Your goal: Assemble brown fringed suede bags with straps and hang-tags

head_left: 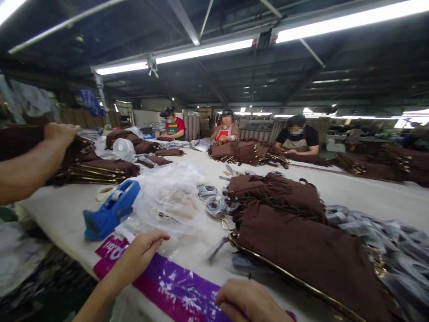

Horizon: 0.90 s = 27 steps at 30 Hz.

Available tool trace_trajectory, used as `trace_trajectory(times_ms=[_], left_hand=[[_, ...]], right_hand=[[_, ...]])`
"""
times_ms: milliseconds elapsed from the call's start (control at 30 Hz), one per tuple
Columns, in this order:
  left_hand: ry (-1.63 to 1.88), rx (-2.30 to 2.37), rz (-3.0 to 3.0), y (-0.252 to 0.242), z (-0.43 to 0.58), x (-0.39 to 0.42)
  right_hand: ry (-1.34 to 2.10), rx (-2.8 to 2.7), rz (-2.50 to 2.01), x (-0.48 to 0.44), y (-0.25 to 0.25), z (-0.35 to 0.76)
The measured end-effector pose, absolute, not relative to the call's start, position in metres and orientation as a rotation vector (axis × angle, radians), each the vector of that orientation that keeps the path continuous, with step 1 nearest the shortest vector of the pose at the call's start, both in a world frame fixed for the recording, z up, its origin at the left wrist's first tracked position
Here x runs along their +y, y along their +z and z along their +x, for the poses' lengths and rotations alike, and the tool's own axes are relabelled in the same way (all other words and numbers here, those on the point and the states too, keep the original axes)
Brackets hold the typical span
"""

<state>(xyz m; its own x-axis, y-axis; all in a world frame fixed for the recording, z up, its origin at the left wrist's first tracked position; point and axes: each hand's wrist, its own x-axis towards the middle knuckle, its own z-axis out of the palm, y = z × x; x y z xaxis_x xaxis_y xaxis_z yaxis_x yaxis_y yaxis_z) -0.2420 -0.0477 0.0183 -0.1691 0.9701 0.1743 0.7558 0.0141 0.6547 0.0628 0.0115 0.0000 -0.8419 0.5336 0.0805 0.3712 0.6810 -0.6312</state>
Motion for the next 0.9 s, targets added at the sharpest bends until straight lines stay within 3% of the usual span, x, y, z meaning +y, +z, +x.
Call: trace_trajectory(times_ms=[400,900], left_hand=[[1.169,1.837,1.749,-0.022,-0.250,-0.037],[0.935,1.836,2.086,-0.026,-0.239,-0.022]], right_hand=[[0.493,-2.639,-1.161,0.044,-0.001,-0.072],[0.113,-2.812,-1.171,0.047,-0.016,-0.093]])
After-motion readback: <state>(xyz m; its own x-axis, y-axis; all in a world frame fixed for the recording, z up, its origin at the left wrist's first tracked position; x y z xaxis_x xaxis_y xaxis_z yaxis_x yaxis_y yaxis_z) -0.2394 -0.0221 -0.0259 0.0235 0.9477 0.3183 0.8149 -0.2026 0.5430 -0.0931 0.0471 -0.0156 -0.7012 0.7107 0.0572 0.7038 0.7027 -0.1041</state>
